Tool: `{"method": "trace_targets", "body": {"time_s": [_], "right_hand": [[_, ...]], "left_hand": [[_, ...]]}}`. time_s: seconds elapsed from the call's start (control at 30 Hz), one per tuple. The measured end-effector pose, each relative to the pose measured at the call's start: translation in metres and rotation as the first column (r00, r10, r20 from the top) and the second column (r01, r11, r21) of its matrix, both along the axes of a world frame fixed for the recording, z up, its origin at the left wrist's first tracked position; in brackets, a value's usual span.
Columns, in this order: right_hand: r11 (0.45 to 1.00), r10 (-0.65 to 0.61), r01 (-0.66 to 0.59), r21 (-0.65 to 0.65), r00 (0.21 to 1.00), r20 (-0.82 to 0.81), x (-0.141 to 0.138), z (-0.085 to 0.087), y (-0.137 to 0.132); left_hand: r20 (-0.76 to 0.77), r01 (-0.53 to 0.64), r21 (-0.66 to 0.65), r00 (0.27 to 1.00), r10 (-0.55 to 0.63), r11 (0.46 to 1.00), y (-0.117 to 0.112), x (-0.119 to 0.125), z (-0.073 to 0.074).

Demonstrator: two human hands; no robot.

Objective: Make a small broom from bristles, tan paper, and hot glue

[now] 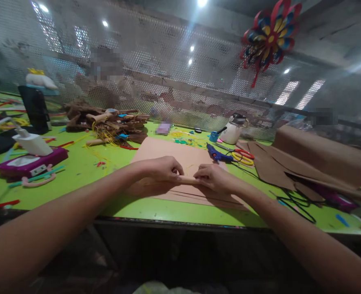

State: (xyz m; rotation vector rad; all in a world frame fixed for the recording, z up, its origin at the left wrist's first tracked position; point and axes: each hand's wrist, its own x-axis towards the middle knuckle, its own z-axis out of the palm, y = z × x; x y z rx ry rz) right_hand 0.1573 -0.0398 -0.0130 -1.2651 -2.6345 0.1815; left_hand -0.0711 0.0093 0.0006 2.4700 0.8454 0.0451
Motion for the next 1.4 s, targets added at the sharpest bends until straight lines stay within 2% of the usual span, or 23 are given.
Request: {"method": "trace_targets", "body": {"time_s": [0.13, 0.3, 0.4, 0.63, 0.83, 1.03, 1.17, 1.33, 1.4], "right_hand": [[1.0, -0.002, 0.002, 0.018, 0.999, -0.039, 0.0, -0.007, 0.001], [0.993, -0.014, 0.02, 0.114, 0.999, -0.052, -0.002, -0.009, -0.005], [0.989, 0.021, -0.013, 0.146, 0.999, -0.05, -0.003, -0.009, -0.006], [0.955, 0.146, -0.15, 0.256, 0.989, 0.035, -0.005, -0.011, -0.003], [0.934, 0.102, -0.118, 0.337, 0.993, 0.066, -0.011, -0.015, -0.016], [0.939, 0.066, -0.089, 0.332, 0.995, 0.081, -0.014, -0.019, -0.02], [0.948, 0.057, -0.085, 0.306, 0.993, 0.099, -0.016, -0.014, -0.022], [0.931, 0.05, -0.096, 0.352, 0.989, 0.14, -0.026, 0.005, -0.027], [0.938, 0.076, -0.116, 0.325, 0.988, 0.134, -0.03, 0.009, -0.029]], "left_hand": [[-0.046, 0.008, 0.086, 0.999, -0.004, 0.996, 0.001, 0.001, 0.001], [0.005, -0.09, 0.044, 0.996, 0.09, 0.995, -0.001, 0.0, -0.002], [0.025, -0.11, 0.065, 0.994, 0.109, 0.992, -0.005, -0.001, -0.003], [0.116, -0.088, 0.283, 0.992, 0.056, 0.955, -0.014, -0.004, -0.01], [0.107, -0.029, 0.415, 0.994, -0.017, 0.909, -0.023, -0.007, -0.014], [0.094, -0.014, 0.503, 0.995, -0.039, 0.864, -0.029, -0.007, -0.017], [0.102, -0.044, 0.536, 0.995, -0.013, 0.843, -0.029, -0.007, -0.022], [0.108, -0.07, 0.536, 0.994, 0.014, 0.841, -0.032, -0.01, -0.022], [0.124, -0.096, 0.537, 0.992, 0.035, 0.838, -0.033, -0.012, -0.021]]}}
